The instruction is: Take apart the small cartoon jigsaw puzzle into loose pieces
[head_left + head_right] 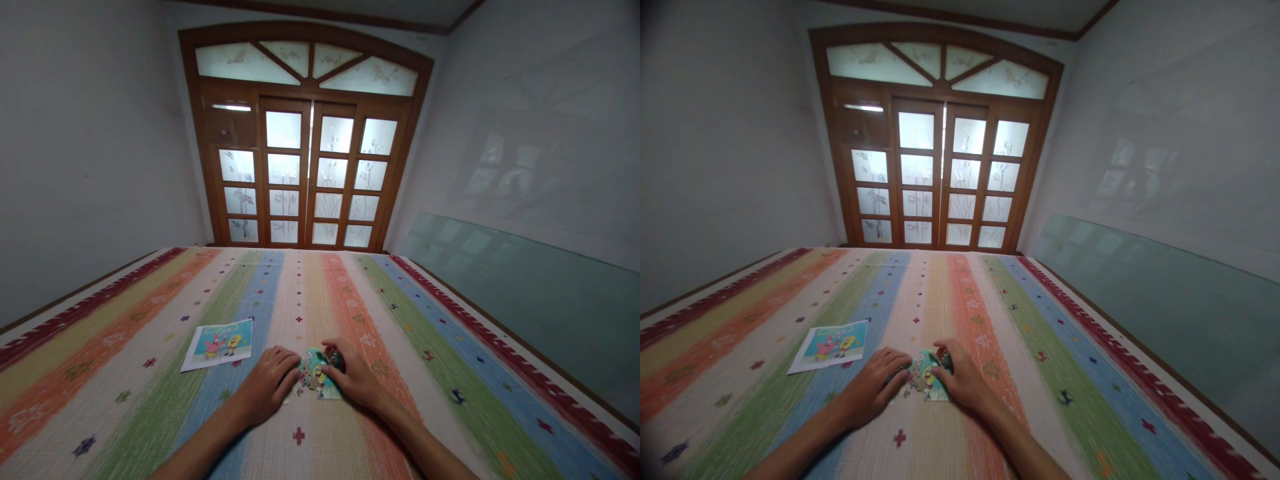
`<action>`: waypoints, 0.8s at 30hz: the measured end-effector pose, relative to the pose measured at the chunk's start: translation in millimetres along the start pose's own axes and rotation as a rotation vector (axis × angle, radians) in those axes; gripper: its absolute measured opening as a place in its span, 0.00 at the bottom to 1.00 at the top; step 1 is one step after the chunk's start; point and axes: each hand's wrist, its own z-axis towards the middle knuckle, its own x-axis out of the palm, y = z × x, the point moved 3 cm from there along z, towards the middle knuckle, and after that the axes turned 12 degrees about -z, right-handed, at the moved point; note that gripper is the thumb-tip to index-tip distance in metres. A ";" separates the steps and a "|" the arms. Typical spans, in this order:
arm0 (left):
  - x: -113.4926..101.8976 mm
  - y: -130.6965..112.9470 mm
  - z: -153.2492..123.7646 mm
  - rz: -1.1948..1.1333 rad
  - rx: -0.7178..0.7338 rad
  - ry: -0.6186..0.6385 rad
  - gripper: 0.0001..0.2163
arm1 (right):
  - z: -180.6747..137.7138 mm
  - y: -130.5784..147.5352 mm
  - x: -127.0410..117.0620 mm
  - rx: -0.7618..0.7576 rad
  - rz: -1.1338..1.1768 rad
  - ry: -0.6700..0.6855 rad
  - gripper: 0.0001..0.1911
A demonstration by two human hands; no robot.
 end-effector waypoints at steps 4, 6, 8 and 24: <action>0.6 1.7 -1.5 -0.005 -0.004 0.013 0.15 | 0.0 2.4 -0.7 0.001 0.004 0.025 0.15; 1.4 3.0 -2.2 0.014 0.004 0.030 0.18 | 0.4 5.0 -1.7 -0.026 -0.012 0.047 0.12; 2.7 3.6 -2.3 0.034 0.013 0.053 0.28 | 0.8 7.3 -3.1 -0.051 -0.015 0.055 0.11; 4.3 -1.7 6.2 0.063 -0.050 0.080 0.13 | 2.6 7.0 -2.0 -0.091 -0.032 0.045 0.15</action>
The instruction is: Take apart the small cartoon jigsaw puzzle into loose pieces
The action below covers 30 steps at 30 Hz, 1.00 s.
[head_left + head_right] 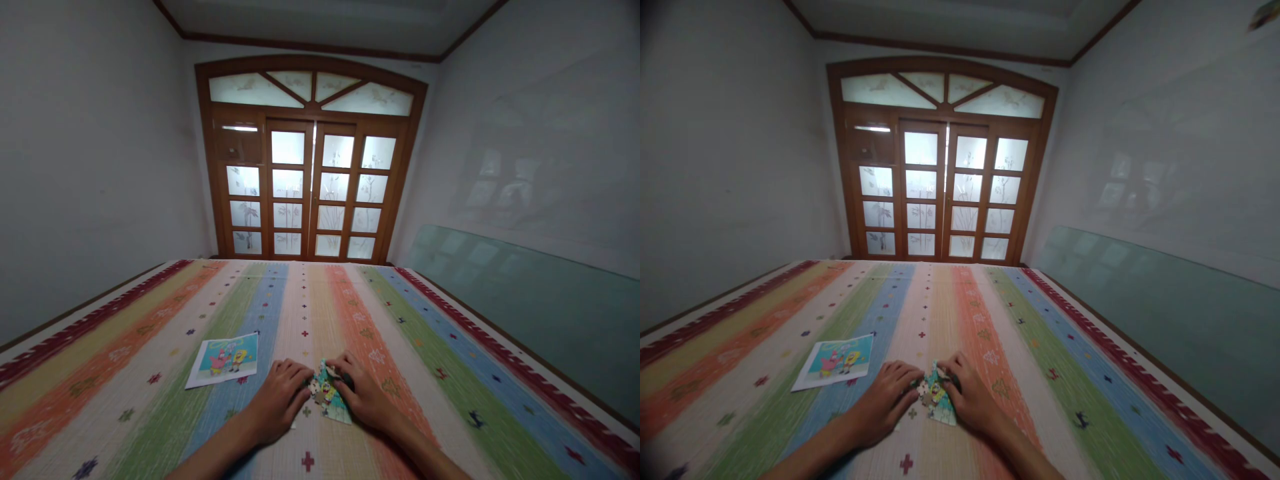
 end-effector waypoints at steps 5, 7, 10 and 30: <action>3.5 6.9 1.7 -0.031 -0.019 -0.034 0.18 | 0.8 -0.2 0.2 0.004 0.015 -0.018 0.08; 3.9 7.3 3.2 -0.060 -0.003 -0.044 0.18 | 0.7 0.7 0.2 -0.011 0.008 -0.015 0.08; 3.3 3.9 5.3 -0.142 0.047 -0.025 0.17 | 0.2 2.0 -0.1 -0.038 0.003 -0.027 0.09; 4.0 -0.4 1.7 -0.156 0.017 -0.034 0.09 | -0.4 8.1 0.1 -0.048 0.046 -0.112 0.10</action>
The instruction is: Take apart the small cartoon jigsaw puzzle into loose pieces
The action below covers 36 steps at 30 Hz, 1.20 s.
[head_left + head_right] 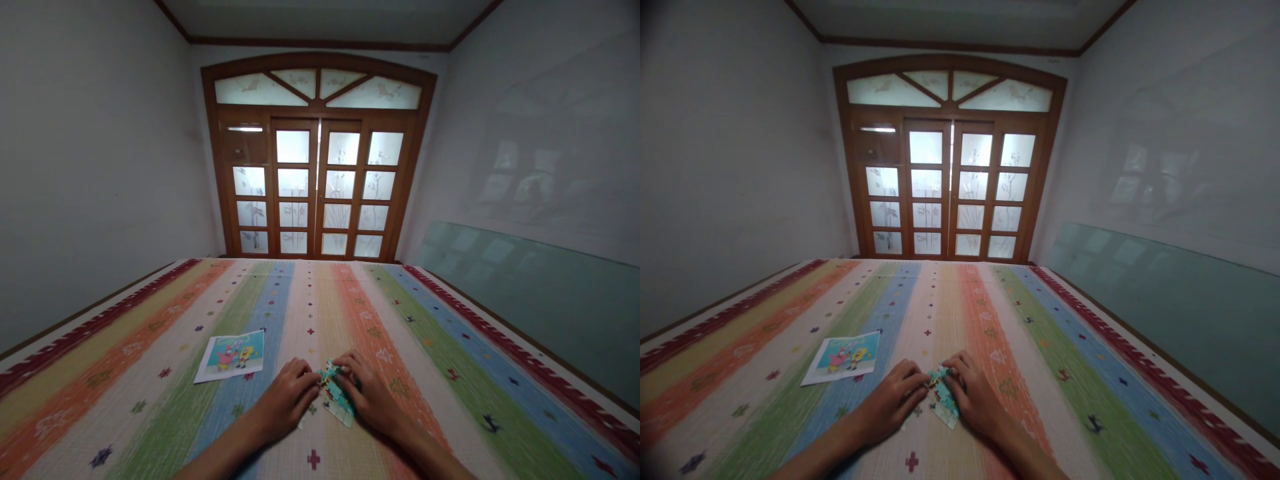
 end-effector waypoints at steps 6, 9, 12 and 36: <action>-0.7 -1.2 -0.2 -0.046 0.050 -0.033 0.12 | 0.2 -6.3 0.6 0.148 0.066 -0.069 0.12; -2.1 -3.1 -0.2 0.005 0.048 -0.036 0.14 | -0.7 -9.7 2.8 0.188 0.102 -0.084 0.15; -2.2 -5.1 -0.1 0.056 0.038 0.024 0.23 | -1.6 -10.8 4.2 0.175 0.107 -0.060 0.15; -1.3 5.7 -1.8 0.167 -0.023 -0.093 0.10 | -7.3 8.6 2.7 -0.101 -0.264 0.129 0.21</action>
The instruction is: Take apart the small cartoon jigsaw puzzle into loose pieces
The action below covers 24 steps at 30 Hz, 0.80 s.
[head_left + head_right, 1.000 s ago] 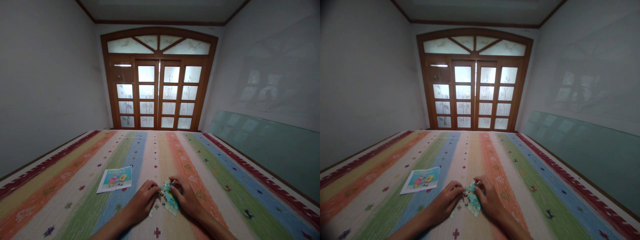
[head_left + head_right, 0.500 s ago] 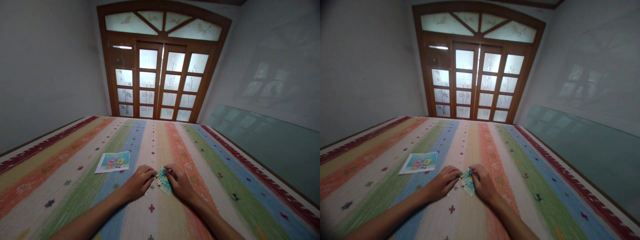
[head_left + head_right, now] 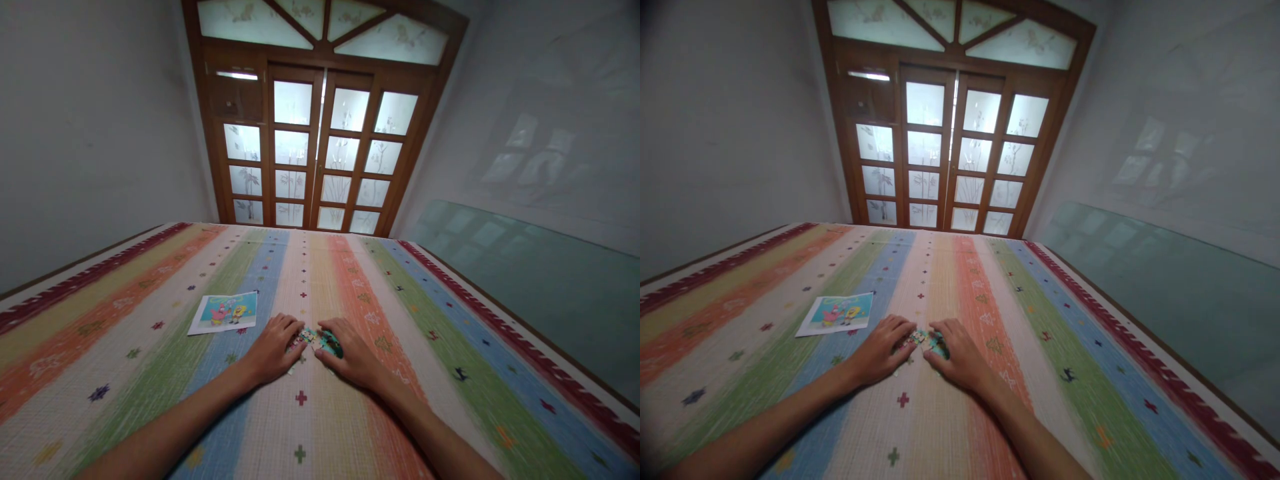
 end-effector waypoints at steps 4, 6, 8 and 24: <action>-0.4 0.0 0.7 -0.041 0.006 -0.005 0.09 | 0.0 1.2 -0.4 -0.009 0.000 0.006 0.14; -1.4 -0.3 1.0 -0.056 0.008 -0.015 0.09 | -0.1 2.5 -0.4 -0.019 -0.020 0.008 0.15; -2.7 -0.7 1.2 -0.068 0.009 -0.031 0.09 | -0.3 4.2 -0.9 -0.024 -0.062 0.001 0.19; -5.1 -5.6 3.3 -0.006 0.026 -0.034 0.07 | 1.1 5.0 -1.4 0.015 -0.140 0.002 0.15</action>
